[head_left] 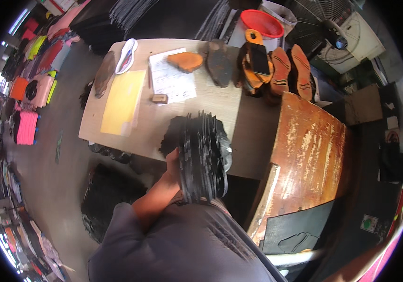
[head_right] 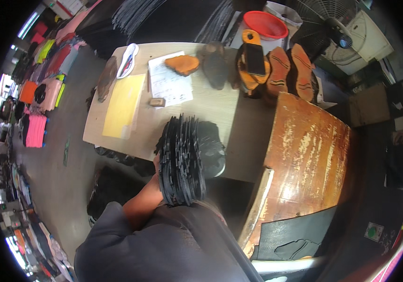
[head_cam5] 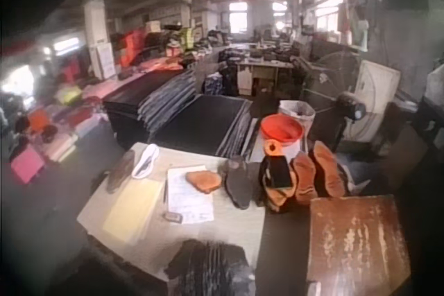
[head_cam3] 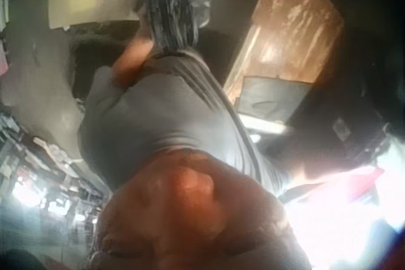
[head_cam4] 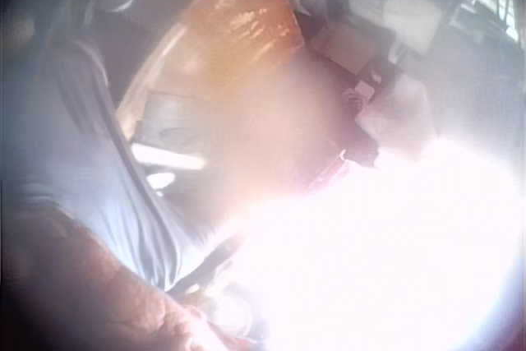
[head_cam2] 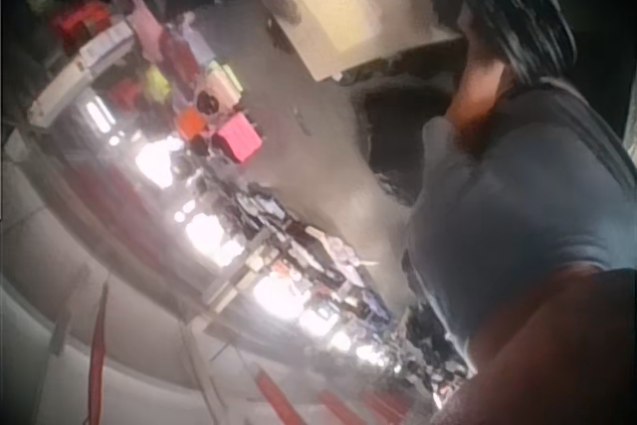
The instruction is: The person places a sheet of black rubber into a press, then removes several molded rubber pieces from the press. They trim the edges of the molded pieces with a knife and stack them on a table.
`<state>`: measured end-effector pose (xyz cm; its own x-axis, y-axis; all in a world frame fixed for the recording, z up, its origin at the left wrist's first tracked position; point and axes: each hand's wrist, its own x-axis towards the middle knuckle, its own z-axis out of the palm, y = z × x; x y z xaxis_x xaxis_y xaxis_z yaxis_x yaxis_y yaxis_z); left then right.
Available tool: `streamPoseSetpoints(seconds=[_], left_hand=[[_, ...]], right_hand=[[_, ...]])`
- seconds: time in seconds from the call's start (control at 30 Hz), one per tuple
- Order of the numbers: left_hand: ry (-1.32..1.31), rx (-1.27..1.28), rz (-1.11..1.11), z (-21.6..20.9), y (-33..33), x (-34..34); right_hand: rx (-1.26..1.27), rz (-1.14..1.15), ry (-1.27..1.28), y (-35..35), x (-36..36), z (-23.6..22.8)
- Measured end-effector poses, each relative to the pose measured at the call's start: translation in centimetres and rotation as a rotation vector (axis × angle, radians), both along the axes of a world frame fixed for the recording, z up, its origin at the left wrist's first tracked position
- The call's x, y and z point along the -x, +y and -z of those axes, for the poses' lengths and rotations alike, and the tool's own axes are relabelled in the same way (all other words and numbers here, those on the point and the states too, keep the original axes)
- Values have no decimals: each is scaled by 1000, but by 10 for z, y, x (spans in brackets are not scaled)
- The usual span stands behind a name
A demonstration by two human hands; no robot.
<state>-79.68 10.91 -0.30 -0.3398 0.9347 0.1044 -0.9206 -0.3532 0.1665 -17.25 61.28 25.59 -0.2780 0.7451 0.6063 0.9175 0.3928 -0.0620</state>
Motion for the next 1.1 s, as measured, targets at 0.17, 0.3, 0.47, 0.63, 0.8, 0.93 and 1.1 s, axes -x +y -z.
streamPoseSetpoints(seconds=[0.17,0.3,0.47,0.63,0.8,0.93,1.1], left_hand=[[-32,68,-266,34,-46,32],[-278,100,-379,60,-102,65],[-451,-10,-579,72,-183,80],[-125,-76,-702,82,-269,85],[-225,232,-1044,63,-341,70],[-156,304,-1087,54,-391,62],[-78,339,-1084,65,-430,47]], right_hand=[[442,-275,282,-188,130,60],[799,-564,364,-284,232,65],[1208,-968,148,-347,372,68],[1068,-1245,-332,-422,473,93],[1039,-1180,-474,-472,510,109],[1072,-1132,-359,-497,524,118],[1098,-1366,-517,-512,533,112]])
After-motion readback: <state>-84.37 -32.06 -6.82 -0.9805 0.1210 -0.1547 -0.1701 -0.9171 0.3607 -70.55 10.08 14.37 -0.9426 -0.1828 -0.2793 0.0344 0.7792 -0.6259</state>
